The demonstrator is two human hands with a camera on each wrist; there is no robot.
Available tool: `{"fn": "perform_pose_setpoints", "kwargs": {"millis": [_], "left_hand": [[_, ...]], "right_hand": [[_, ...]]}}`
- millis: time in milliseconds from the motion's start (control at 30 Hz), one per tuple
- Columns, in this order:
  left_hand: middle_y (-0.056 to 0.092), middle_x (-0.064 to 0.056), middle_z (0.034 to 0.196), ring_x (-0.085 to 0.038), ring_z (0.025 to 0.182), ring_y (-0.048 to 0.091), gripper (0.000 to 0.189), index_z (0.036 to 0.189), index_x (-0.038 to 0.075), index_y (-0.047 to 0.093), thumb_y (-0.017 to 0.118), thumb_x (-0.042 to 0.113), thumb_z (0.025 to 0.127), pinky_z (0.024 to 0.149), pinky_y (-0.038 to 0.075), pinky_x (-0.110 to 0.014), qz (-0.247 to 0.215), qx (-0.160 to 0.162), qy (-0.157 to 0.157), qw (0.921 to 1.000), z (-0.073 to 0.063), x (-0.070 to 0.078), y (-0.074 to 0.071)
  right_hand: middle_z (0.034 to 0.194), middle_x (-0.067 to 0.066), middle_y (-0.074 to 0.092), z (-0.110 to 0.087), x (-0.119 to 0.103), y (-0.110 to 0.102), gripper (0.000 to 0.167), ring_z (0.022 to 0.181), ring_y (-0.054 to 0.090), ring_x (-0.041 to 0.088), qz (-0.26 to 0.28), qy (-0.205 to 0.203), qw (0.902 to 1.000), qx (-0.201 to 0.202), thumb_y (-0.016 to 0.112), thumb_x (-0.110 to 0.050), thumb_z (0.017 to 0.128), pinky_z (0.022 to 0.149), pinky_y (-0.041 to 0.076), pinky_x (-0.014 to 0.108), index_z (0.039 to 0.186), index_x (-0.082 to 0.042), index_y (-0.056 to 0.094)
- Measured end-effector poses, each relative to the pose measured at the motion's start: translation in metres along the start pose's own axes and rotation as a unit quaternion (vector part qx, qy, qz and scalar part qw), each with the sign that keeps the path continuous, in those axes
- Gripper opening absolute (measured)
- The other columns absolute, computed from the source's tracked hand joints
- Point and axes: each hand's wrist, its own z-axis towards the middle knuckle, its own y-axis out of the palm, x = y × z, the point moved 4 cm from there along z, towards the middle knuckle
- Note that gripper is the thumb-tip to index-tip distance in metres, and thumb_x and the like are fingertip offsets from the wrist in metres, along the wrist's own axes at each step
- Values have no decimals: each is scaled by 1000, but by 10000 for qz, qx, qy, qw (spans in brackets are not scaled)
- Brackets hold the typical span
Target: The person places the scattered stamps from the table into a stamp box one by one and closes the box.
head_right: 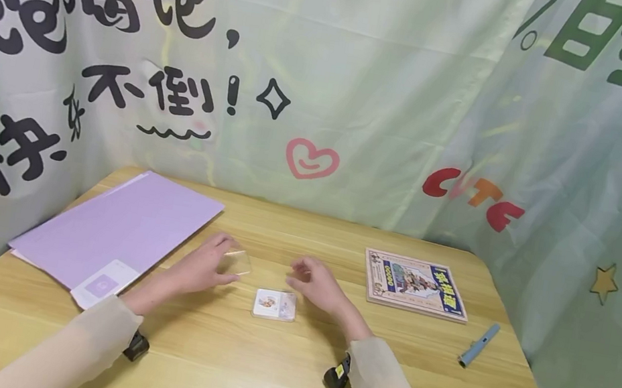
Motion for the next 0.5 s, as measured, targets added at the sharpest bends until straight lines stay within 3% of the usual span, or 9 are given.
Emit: {"fn": "perform_pose_setpoints", "kwargs": {"millis": [300, 500], "left_hand": [[49, -18, 126, -29, 116, 48, 75, 132, -7, 49, 81, 33, 79, 96, 50, -42, 58, -168, -650, 9977, -7, -19, -7], [50, -19, 124, -28, 112, 49, 75, 132, -9, 49, 82, 32, 78, 94, 49, -42, 37, -307, -761, 9966, -11, -26, -9]], "right_hand": [[139, 14, 55, 31, -19, 14, 56, 128, 52, 32, -703, -381, 9957, -475, 70, -25, 90, 109, 43, 48, 138, -3, 51], [146, 14, 50, 50, -31, 28, 62, 135, 47, 33, -1043, -546, 9889, -902, 72, -26, 88, 114, 37, 49, 141, -5, 48]]}}
